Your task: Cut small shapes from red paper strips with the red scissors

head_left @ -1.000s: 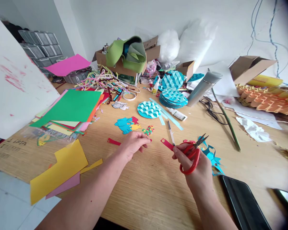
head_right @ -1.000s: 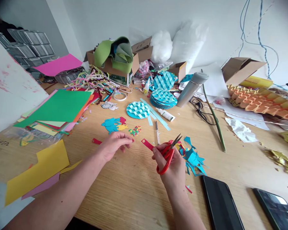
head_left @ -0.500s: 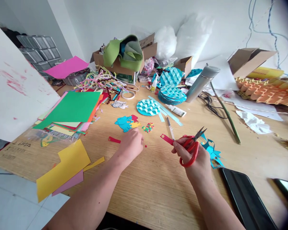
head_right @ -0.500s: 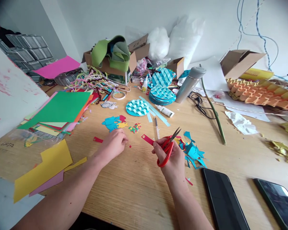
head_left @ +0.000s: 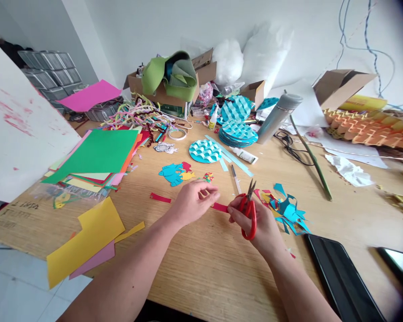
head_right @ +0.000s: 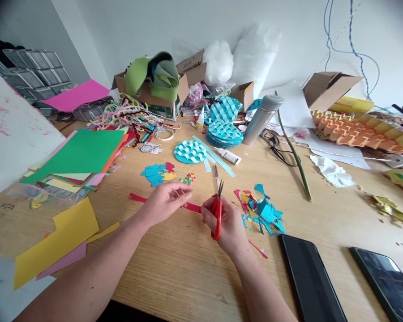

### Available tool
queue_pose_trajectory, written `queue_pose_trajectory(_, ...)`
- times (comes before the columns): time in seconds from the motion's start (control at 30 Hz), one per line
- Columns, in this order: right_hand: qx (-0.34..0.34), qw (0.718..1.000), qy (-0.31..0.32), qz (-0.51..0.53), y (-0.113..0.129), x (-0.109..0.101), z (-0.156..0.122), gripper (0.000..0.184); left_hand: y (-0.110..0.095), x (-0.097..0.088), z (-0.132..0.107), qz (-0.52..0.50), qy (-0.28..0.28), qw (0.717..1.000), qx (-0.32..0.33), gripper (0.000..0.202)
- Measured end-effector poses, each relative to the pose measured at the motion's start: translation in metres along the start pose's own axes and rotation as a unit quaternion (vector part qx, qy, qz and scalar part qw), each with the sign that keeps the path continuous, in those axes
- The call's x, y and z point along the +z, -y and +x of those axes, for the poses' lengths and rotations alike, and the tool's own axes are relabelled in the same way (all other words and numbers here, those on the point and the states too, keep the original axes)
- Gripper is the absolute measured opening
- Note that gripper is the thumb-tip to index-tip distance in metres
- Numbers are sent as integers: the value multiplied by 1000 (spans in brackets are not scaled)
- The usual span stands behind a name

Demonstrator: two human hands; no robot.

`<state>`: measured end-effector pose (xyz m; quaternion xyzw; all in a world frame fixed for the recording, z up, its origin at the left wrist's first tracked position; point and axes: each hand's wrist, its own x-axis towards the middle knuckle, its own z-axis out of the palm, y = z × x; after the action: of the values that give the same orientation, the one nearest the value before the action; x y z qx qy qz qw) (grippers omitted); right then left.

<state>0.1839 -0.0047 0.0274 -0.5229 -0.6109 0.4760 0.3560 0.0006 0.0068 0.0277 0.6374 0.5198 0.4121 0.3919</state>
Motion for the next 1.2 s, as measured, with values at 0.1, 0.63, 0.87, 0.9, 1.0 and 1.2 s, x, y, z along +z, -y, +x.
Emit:
queue_pose_trajectory(0.1, -14, 1000, 27, -1, -2, 1, -1, 22, 2, 5, -4, -43, 60, 996, -51, 21)
queue_pose_trajectory(0.63, -23, 997, -55, 57, 10, 5, -4, 21, 0, -1, 2, -488, -41, 844, -219, 21)
queue_pose_trajectory(0.87, -9, 995, -41, 91, 11, 8, -8, 27, -2, 0, 1, -497, -57, 841, -205, 20)
queue_pose_trajectory(0.9, -4, 994, -29, 103, 10, 9, -8, 29, -2, 4, -1, -487, -43, 848, -204, 20)
queue_pose_trajectory(1.0, 3, 991, -2, 136, 9, 12, -8, 35, -3, 17, -8, -464, -10, 863, -201, 17)
queue_pose_trajectory(1.2, 1, 992, 10, 123, 6, 14, -6, 32, -2, 29, -14, -441, 15, 873, -209, 18)
